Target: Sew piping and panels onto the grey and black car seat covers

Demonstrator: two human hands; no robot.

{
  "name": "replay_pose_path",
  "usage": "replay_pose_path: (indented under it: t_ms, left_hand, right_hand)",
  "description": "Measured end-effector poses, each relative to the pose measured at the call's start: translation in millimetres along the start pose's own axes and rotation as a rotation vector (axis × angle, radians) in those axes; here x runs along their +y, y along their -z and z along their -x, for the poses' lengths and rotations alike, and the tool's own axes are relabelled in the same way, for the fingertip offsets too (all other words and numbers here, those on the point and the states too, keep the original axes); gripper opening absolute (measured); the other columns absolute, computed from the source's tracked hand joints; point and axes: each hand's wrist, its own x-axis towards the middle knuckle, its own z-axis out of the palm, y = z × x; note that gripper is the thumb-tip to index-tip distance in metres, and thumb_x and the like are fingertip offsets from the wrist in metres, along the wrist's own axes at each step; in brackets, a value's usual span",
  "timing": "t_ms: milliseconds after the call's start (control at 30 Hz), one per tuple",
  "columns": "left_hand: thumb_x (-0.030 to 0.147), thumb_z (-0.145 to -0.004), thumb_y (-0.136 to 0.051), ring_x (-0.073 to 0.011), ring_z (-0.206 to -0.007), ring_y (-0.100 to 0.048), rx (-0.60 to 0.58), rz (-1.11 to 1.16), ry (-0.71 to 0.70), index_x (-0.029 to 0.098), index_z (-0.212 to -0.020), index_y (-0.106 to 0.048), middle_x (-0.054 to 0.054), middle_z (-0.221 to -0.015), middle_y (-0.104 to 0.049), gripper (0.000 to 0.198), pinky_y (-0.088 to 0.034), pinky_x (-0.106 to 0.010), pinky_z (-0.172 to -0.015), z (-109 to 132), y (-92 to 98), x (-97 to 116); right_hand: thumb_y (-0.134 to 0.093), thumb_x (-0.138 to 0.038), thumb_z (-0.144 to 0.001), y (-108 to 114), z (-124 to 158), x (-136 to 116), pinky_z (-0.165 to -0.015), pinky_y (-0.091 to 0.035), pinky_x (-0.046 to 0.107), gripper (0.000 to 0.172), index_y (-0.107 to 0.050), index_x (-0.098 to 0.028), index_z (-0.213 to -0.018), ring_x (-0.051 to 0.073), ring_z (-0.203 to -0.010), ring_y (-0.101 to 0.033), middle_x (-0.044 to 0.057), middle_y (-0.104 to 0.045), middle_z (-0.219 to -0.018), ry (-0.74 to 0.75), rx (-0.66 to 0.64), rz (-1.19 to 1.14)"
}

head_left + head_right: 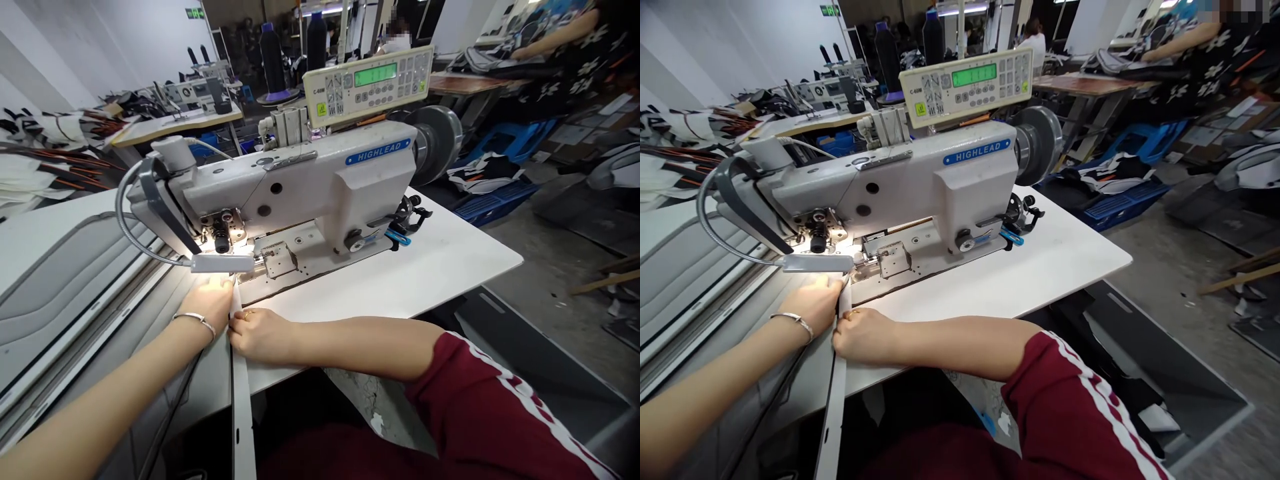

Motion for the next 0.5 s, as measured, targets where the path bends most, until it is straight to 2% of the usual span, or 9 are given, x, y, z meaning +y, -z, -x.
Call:
replay_pose_path:
  t_ms: [200, 367, 500]
  left_hand:
    - [0.011, -0.075, -0.048, -0.0267, -0.091, -0.065, 0.045, 0.066, -0.054, 0.016, -0.104, -0.069, -0.012, -0.097, -0.066, 0.036, -0.049, -0.034, -0.078, -2, -5.1, -8]
    - [0.013, -0.077, -0.045, -0.026, -0.084, -0.065, 0.095, 0.069, -0.025, 0.013, -0.105, -0.068, -0.013, -0.092, -0.066, 0.036, -0.049, -0.033, -0.071, -11, -13.4, -1]
    - [0.012, -0.08, -0.042, -0.0267, -0.087, -0.064, 0.118, 0.072, -0.013, 0.011, -0.107, -0.067, -0.015, -0.094, -0.066, 0.037, -0.049, -0.036, -0.074, -17, -16.1, 4]
  right_hand:
    - [-0.045, -0.008, -0.089, -3, 2, -6, -0.078, -0.05, 0.033, 0.025, -0.069, -0.01, -0.084, 0.024, -0.089, -0.063, 0.012, -0.069, -0.092, -0.005, 0.034, 0.0]
    - [-0.044, -0.009, -0.089, -8, -6, -5, -0.083, -0.049, 0.037, 0.026, -0.07, -0.007, -0.089, 0.026, -0.091, -0.063, 0.016, -0.069, -0.096, -0.014, 0.044, 0.017]
    - [-0.044, -0.01, -0.09, -11, -7, -2, -0.09, -0.047, 0.039, 0.028, -0.068, -0.004, -0.101, 0.025, -0.092, -0.061, 0.018, -0.068, -0.1, -0.021, 0.026, 0.015]
